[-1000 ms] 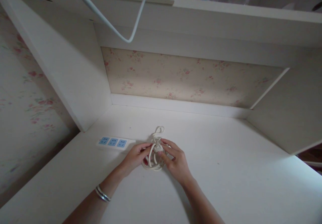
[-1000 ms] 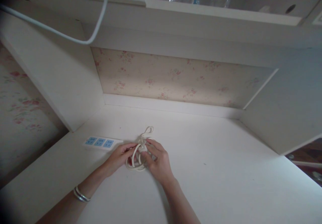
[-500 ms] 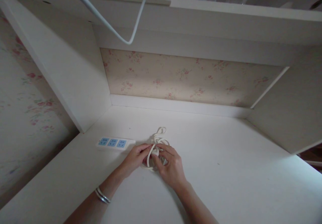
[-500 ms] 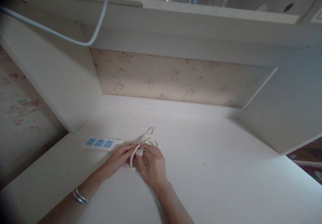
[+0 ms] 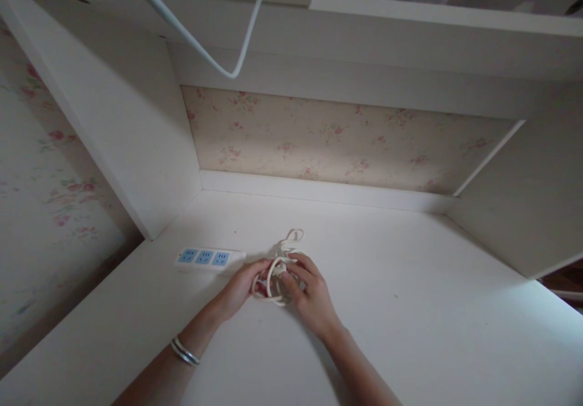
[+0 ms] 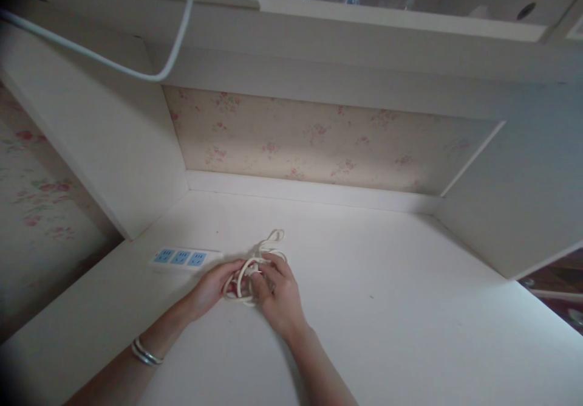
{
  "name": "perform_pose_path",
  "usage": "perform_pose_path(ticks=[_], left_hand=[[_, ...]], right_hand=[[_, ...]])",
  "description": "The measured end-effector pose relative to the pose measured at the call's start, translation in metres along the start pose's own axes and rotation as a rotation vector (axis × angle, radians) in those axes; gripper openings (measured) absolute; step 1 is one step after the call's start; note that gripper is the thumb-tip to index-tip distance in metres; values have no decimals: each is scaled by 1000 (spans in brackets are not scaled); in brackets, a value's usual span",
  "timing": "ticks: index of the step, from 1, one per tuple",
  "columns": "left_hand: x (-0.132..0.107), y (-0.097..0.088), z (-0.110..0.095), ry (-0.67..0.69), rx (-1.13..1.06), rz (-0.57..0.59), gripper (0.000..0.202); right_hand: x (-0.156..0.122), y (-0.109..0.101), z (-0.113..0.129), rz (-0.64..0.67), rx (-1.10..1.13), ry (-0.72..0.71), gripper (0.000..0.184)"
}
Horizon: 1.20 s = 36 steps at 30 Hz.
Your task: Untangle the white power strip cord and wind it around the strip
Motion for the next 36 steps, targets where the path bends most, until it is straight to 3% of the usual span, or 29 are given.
perform_pose_path(ticks=[4,11,17,22,26,28,33,36], left_hand=[[-1,0,-2,15,49,10,34],[-4,10,-14,28,210,25,41],[-4,2,-13,0,270,-92,42],[-3,1,-10,-8,253,-146,41],[-6,-1,-20,91,530,-229,23],[-8,-3,-23,144,620,-287,22],[-13,-15,-13,37,468,-364,31],[-19,-20,-21,78,545,-424,32]], right_hand=[[3,-1,-8,11,129,54,20],[1,3,-31,-11,333,219,35],[2,4,-37,-65,347,240,40],[3,4,-28,-70,221,180,33],[3,5,-23,-51,142,176,31],[3,4,-25,-51,168,193,32],[2,-11,-37,-124,347,291,33],[1,-24,-40,-192,391,320,33]])
Point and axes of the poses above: each hand's wrist, its own x-axis towards the middle knuckle, its own y-axis out of the palm, z = x × y, the point moved 6 cm from there along x, towards the middle knuckle, and after that the axes turned 12 degrees about z, right-handed, at the moved point
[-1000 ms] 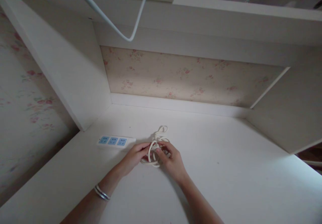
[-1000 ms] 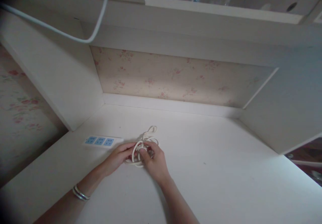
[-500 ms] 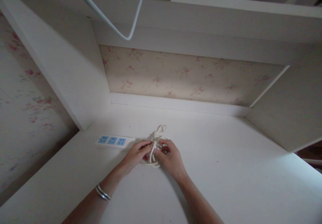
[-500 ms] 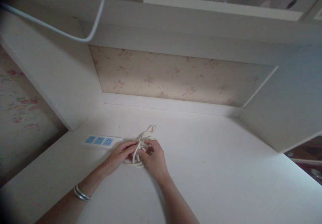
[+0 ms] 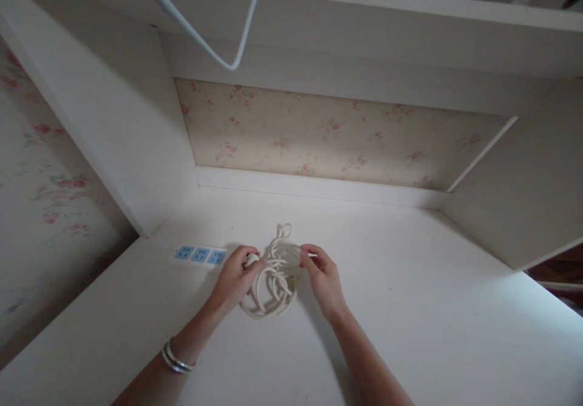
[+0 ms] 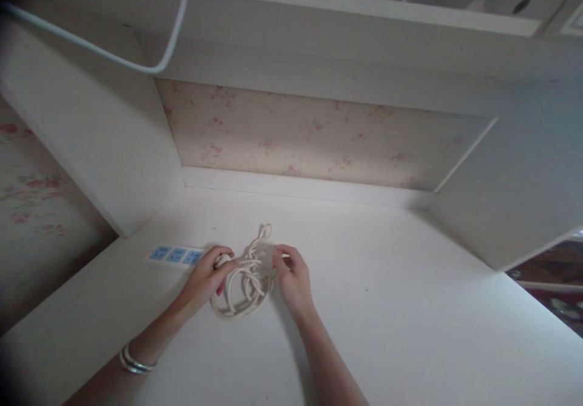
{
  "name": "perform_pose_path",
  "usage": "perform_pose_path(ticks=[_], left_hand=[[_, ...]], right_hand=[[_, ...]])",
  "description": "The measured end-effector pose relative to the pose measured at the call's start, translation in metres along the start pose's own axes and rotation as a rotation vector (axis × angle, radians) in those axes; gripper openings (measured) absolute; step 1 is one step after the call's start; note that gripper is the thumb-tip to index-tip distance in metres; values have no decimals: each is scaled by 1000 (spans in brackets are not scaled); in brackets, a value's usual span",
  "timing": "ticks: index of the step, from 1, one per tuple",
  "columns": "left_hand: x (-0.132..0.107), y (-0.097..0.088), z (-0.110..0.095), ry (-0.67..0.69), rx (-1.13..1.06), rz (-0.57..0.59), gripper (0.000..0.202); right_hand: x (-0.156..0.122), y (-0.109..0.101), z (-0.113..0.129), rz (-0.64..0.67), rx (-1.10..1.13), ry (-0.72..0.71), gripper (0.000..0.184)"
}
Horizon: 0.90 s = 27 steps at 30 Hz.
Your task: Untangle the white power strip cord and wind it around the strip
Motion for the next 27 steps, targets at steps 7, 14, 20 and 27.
perform_pose_path(ticks=[7,14,20,27], left_hand=[[-5,-24,-20,135,178,-204,27],[-3,-23,-4,-32,-207,-208,50],[-3,-17,3,-114,-525,-142,49],[-4,-18,-3,-108,-546,-154,41]], right_hand=[[-2,8,4,173,-52,35,29],[-11,20,5,481,-213,111,33],[-15,15,2,583,-289,135,22],[-15,17,5,630,-451,37,26]])
Point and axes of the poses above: each hand's wrist, its own x-axis towards the middle knuckle, its own y-axis out of the palm, z = x × y, the point moved 6 cm from there along x, towards the middle knuckle, and after that the axes turned 12 degrees about z, right-handed, at the moved point
